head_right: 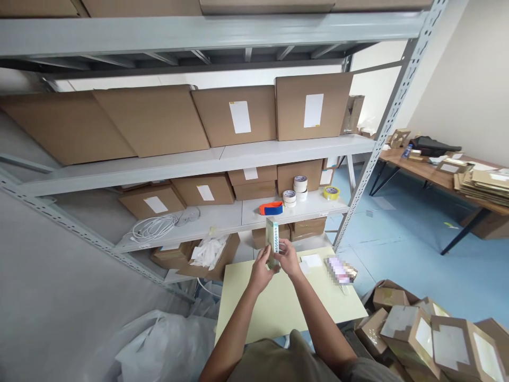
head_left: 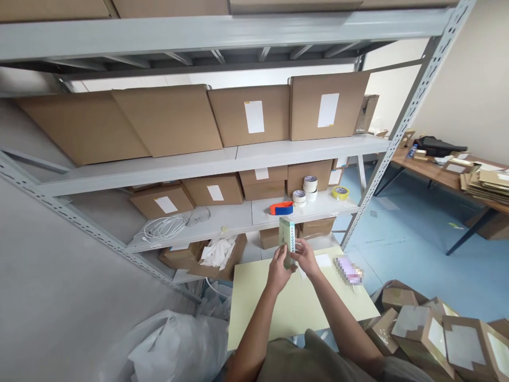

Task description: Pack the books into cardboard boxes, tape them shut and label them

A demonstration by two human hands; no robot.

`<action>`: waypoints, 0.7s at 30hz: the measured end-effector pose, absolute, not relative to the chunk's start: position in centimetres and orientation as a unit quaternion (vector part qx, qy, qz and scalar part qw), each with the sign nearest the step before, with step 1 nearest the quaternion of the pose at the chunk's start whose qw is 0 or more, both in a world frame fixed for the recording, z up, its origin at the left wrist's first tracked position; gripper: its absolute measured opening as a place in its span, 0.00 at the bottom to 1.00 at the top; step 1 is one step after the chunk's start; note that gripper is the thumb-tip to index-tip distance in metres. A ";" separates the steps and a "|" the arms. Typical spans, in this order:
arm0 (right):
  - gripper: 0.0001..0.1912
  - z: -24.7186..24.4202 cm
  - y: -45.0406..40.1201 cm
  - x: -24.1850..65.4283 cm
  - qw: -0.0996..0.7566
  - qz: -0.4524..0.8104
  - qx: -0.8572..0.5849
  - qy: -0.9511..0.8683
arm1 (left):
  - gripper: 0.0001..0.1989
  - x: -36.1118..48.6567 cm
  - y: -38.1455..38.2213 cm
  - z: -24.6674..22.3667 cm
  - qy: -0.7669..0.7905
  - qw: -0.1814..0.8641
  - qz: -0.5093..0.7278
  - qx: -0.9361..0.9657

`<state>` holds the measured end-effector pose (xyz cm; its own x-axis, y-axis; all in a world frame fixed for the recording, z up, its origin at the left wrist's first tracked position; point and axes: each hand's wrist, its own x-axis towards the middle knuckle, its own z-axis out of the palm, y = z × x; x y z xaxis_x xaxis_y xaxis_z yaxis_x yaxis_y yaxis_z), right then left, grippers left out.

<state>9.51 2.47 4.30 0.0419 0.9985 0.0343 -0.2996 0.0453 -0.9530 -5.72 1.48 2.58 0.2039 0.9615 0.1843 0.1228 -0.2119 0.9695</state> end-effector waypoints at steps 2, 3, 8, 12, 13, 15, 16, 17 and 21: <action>0.31 4.5 2.9 8.6 0.588 0.558 -0.386 -0.441 | 0.43 -5.6 1.4 2.8 0.444 0.464 0.477 0.601; 0.31 4.4 3.2 8.4 0.582 0.565 -0.370 -0.453 | 0.44 -6.0 1.7 2.9 0.440 0.483 0.482 0.585; 0.32 2.6 5.3 10.3 0.582 0.526 -0.427 -0.449 | 0.50 -10.2 3.2 2.5 0.368 0.599 0.503 0.502; 0.37 0.9 5.9 12.8 0.499 0.615 -0.460 -0.403 | 0.48 -12.4 3.1 0.7 0.335 0.642 0.506 0.470; 0.35 0.7 5.8 13.1 0.471 0.651 -0.435 -0.407 | 0.47 -12.8 3.0 0.3 0.334 0.647 0.499 0.469; 0.31 0.6 5.5 13.3 0.446 0.691 -0.382 -0.420 | 0.47 -13.6 2.9 -0.1 0.342 0.659 0.475 0.472; 0.30 0.7 5.3 13.2 0.450 0.697 -0.368 -0.420 | 0.47 -13.9 2.9 -0.2 0.350 0.666 0.462 0.470; 0.30 0.7 5.2 13.1 0.460 0.696 -0.365 -0.414 | 0.48 -14.2 3.0 -0.3 0.360 0.671 0.452 0.465; 0.34 -0.4 5.3 12.7 0.467 0.697 -0.391 -0.380 | 0.51 -15.1 3.8 -1.4 0.409 0.669 0.450 0.427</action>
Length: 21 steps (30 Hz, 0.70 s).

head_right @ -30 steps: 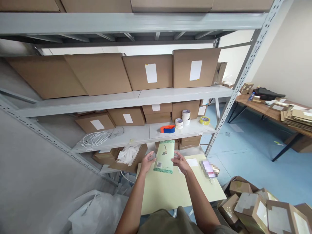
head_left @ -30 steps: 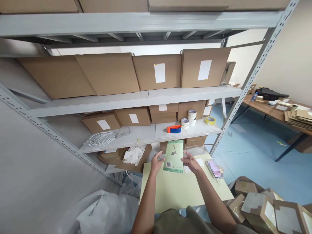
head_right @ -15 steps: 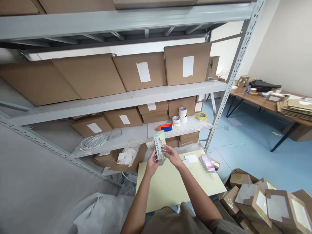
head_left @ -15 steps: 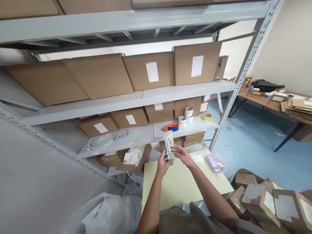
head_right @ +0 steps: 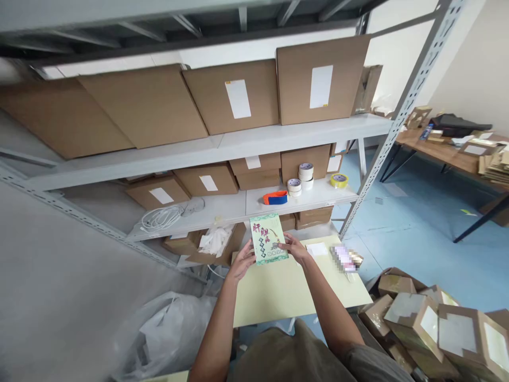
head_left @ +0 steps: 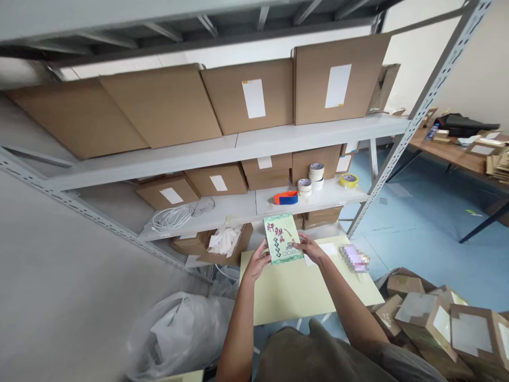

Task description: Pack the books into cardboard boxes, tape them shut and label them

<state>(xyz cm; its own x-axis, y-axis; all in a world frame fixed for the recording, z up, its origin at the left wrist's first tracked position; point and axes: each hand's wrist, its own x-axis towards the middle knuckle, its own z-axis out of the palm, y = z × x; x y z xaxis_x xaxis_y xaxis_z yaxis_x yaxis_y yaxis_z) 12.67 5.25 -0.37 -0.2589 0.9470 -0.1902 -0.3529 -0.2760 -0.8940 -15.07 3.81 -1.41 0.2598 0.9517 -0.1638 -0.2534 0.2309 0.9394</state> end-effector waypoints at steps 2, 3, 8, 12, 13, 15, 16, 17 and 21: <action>0.34 -1.9 5.2 12.6 0.454 0.704 -0.413 -0.359 | 0.51 -15.1 4.1 -3.0 0.437 0.661 0.451 0.411; 0.34 -2.9 5.1 12.6 0.446 0.708 -0.423 -0.347 | 0.51 -15.0 4.2 -4.1 0.453 0.657 0.449 0.403; 0.28 -9.3 4.6 12.2 0.414 0.724 -0.461 -0.304 | 0.51 -13.9 4.1 -11.0 0.530 0.635 0.435 0.355; 0.31 -14.9 4.4 12.2 0.370 0.730 -0.498 -0.287 | 0.50 -13.1 3.6 -16.8 0.572 0.634 0.417 0.311; 0.33 -16.2 4.3 12.4 0.360 0.724 -0.516 -0.283 | 0.49 -13.0 3.4 -18.0 0.590 0.623 0.415 0.302; 0.38 -18.6 4.0 13.1 0.348 0.703 -0.558 -0.271 | 0.48 -12.8 2.8 -20.3 0.636 0.589 0.409 0.286; 0.40 -19.6 3.8 13.6 0.343 0.694 -0.575 -0.266 | 0.46 -12.7 2.5 -21.3 0.656 0.574 0.403 0.280; 0.41 -20.6 3.5 14.1 0.338 0.688 -0.586 -0.262 | 0.44 -12.6 2.2 -22.2 0.669 0.566 0.395 0.276; 0.42 -23.7 2.4 14.9 0.315 0.697 -0.589 -0.262 | 0.35 -12.0 0.9 -25.4 0.680 0.563 0.362 0.299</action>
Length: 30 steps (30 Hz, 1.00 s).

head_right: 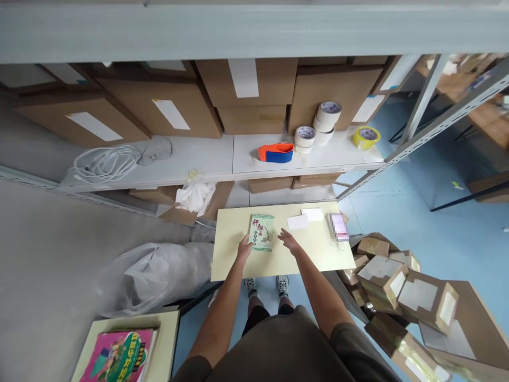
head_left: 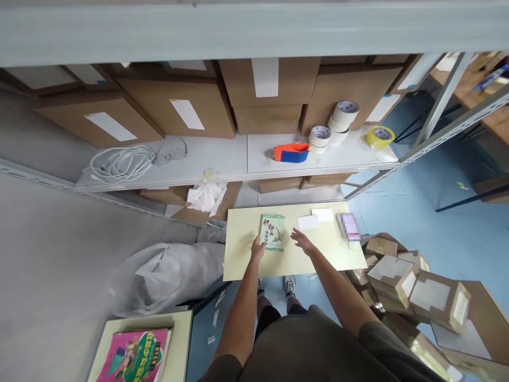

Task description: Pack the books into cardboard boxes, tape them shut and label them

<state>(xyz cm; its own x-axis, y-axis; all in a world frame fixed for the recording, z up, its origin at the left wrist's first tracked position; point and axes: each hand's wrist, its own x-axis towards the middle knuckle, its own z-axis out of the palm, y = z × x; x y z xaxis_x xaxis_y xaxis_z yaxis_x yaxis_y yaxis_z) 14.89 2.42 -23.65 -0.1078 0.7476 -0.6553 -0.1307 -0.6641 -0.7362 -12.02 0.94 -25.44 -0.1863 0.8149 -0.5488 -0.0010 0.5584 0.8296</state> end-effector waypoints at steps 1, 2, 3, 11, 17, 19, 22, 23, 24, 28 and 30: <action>0.42 -24.2 2.2 14.6 0.309 0.697 -0.592 -0.261 | 0.33 -11.9 0.8 -26.1 0.689 0.555 0.345 0.313; 0.42 -24.7 1.9 14.1 0.303 0.697 -0.596 -0.260 | 0.32 -11.9 0.6 -26.6 0.701 0.544 0.325 0.328; 0.41 -25.1 1.8 13.5 0.295 0.697 -0.600 -0.258 | 0.31 -11.9 0.6 -27.1 0.712 0.532 0.304 0.343; 0.38 -25.8 2.1 6.1 0.278 0.689 -0.608 -0.281 | 0.34 -15.5 1.1 -29.1 0.699 0.547 0.269 0.375; 0.36 -25.6 4.1 -1.6 0.252 0.714 -0.574 -0.312 | 0.30 -23.2 1.4 -29.6 0.714 0.505 0.305 0.377; 0.35 -25.6 4.8 -4.6 0.245 0.723 -0.554 -0.331 | 0.29 -25.9 1.7 -29.5 0.723 0.485 0.310 0.382; 0.34 -25.8 5.5 -8.4 0.235 0.730 -0.538 -0.349 | 0.28 -29.0 2.3 -29.0 0.717 0.478 0.328 0.387; 0.34 -25.8 5.6 -9.3 0.235 0.727 -0.539 -0.355 | 0.27 -29.7 2.4 -28.8 0.712 0.481 0.334 0.389; 0.34 -25.9 5.7 -10.0 0.239 0.716 -0.548 -0.360 | 0.26 -30.3 2.5 -28.4 0.705 0.485 0.338 0.391; 0.36 -25.4 5.7 -10.9 0.260 0.627 -0.625 -0.386 | 0.25 -31.0 2.8 -26.6 0.681 0.482 0.354 0.424; 0.36 -24.6 5.7 -10.4 0.275 0.584 -0.648 -0.405 | 0.24 -30.9 3.2 -25.5 0.662 0.473 0.368 0.451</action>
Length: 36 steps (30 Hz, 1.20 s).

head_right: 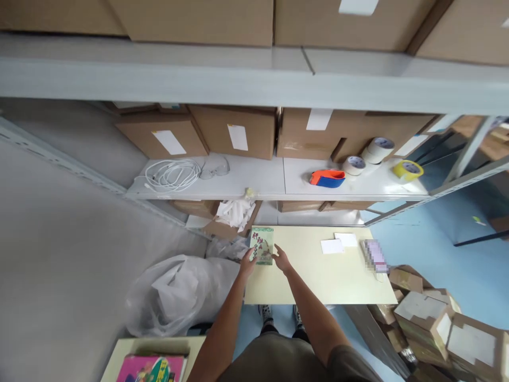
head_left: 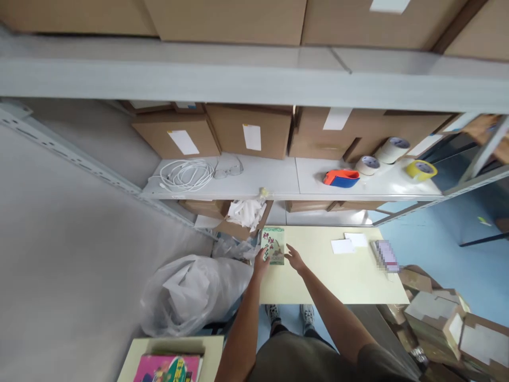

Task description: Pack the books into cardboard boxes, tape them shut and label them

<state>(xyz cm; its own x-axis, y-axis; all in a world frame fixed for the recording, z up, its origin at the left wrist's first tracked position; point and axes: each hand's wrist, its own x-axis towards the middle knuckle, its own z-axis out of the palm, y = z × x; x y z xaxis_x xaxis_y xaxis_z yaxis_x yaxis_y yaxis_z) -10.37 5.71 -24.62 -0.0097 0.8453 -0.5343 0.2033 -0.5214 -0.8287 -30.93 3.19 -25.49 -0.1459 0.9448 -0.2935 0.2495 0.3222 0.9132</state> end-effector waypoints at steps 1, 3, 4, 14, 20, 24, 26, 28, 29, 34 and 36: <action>0.35 -24.1 5.8 -9.9 0.287 0.567 -0.648 -0.420 | 0.24 -30.7 3.5 -24.9 0.648 0.471 0.377 0.464; 0.33 -22.6 6.0 -8.7 0.315 0.530 -0.641 -0.458 | 0.25 -30.1 4.4 -23.6 0.621 0.472 0.399 0.482; 0.33 -21.7 6.1 -7.9 0.328 0.509 -0.637 -0.477 | 0.26 -29.5 4.9 -22.8 0.610 0.470 0.411 0.488; 0.33 -12.0 8.3 3.5 0.413 0.310 -0.631 -0.578 | 0.28 -19.8 12.0 -12.1 0.521 0.411 0.484 0.570; 0.35 -9.0 12.1 10.6 0.447 0.264 -0.630 -0.578 | 0.29 -15.1 16.0 -6.8 0.504 0.406 0.476 0.596; 0.39 -6.5 16.8 12.3 0.443 0.251 -0.594 -0.623 | 0.29 -13.3 16.4 -4.3 0.509 0.397 0.471 0.601; 0.40 -4.4 20.1 12.6 0.419 0.228 -0.585 -0.656 | 0.30 -13.1 15.9 -3.7 0.519 0.388 0.478 0.593; 0.39 -1.9 23.7 12.7 0.387 0.191 -0.593 -0.680 | 0.30 -13.3 15.1 -3.5 0.533 0.381 0.491 0.574; 0.39 -0.8 25.3 12.7 0.368 0.171 -0.600 -0.689 | 0.31 -13.6 14.7 -3.5 0.540 0.377 0.499 0.563; 0.24 2.6 29.9 11.9 0.265 0.128 -0.649 -0.701 | 0.32 -15.6 12.1 -4.2 0.572 0.366 0.524 0.513; 0.17 2.8 29.9 11.5 0.254 0.126 -0.647 -0.708 | 0.34 -16.5 11.2 -4.2 0.581 0.370 0.529 0.495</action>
